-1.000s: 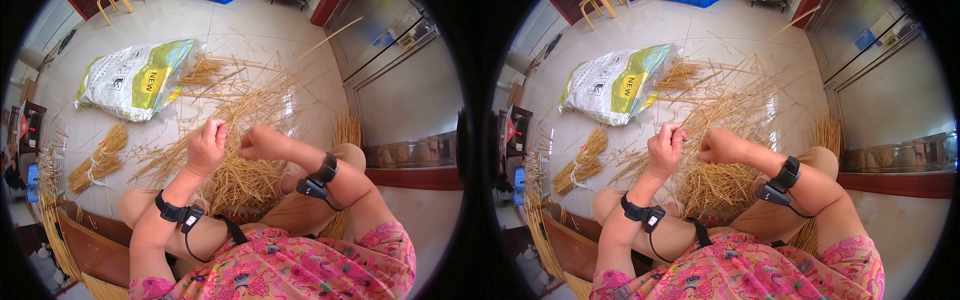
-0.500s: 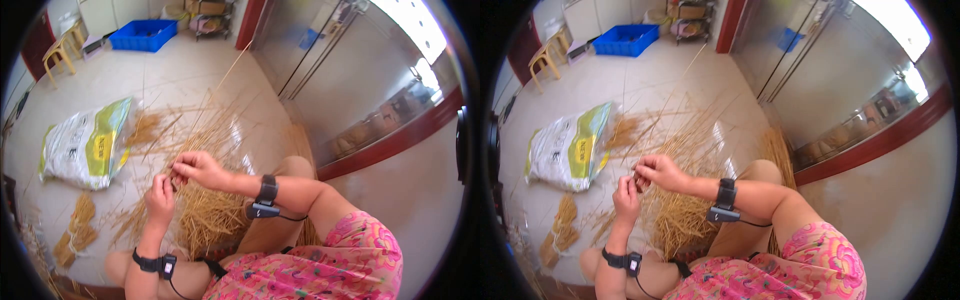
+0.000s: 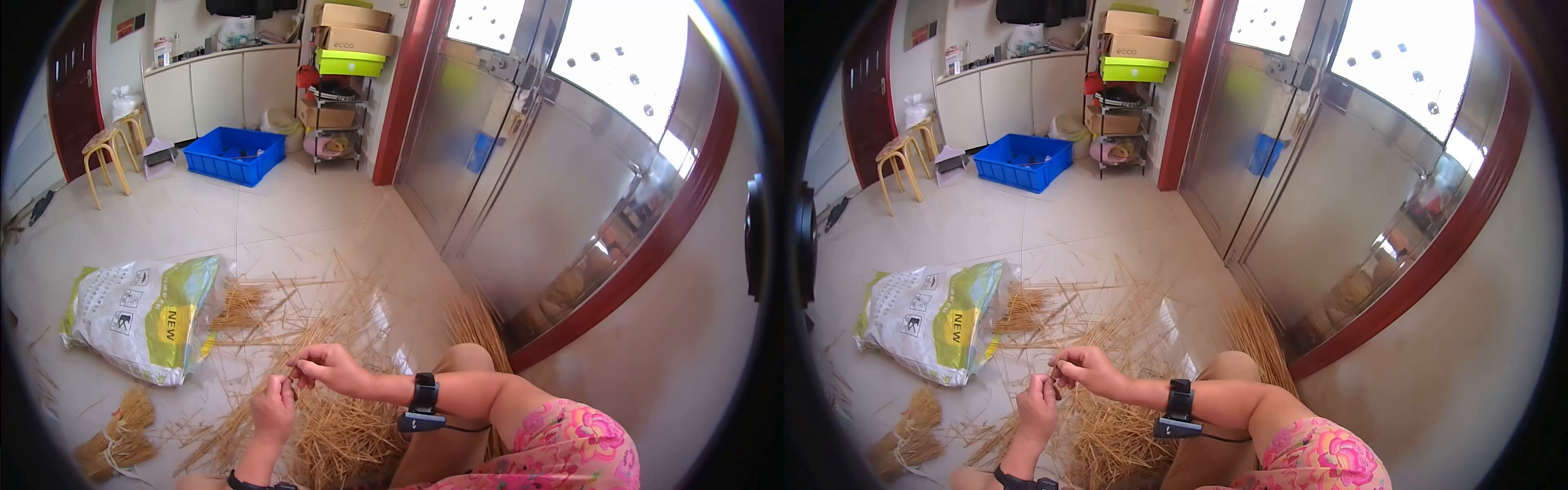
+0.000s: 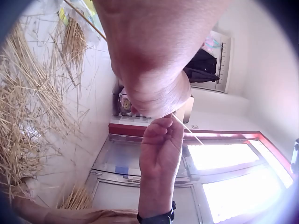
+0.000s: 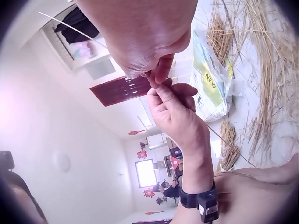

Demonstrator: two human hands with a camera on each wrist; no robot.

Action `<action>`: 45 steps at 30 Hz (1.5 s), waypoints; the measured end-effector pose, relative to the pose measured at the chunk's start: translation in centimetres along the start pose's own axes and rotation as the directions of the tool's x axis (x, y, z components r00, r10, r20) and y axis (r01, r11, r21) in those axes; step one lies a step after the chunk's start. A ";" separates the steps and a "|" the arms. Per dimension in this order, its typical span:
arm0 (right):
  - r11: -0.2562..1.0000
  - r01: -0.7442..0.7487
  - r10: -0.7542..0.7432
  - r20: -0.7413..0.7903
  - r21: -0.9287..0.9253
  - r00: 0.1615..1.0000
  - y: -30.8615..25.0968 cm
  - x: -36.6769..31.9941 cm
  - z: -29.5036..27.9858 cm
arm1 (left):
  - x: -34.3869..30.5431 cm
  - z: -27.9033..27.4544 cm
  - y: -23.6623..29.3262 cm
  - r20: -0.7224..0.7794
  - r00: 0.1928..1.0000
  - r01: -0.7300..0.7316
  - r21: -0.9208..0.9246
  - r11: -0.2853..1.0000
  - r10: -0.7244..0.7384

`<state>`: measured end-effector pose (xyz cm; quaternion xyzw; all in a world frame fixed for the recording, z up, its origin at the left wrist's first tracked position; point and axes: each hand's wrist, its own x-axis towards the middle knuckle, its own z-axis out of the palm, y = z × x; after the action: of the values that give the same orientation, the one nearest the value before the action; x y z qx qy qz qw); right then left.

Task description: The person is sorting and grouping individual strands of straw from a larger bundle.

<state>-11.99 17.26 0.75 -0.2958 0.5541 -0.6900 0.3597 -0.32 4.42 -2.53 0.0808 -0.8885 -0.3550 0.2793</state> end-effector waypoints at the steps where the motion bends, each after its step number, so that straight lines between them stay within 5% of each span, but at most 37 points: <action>1: 1.000 0.003 -0.003 0.003 0.017 1.000 0.2 0.0 0.0 | -0.1 0.1 -0.2 -0.002 1.000 -0.015 0.023 1.000 0.015; 34: 0.999 -0.004 0.007 -0.072 0.037 0.997 -0.6 -0.1 0.3 | -0.4 -0.5 0.6 0.025 1.000 -0.007 0.016 1.000 0.007; 45: 0.996 -0.045 0.049 -0.046 0.078 0.998 -0.6 -0.2 0.5 | -0.5 -1.0 1.2 0.057 0.997 0.065 -0.134 0.989 -0.057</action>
<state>-11.58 17.24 1.41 -0.2522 0.5424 -0.7089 0.3737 0.67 4.90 -1.33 0.0791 -0.8665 -0.4252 0.2494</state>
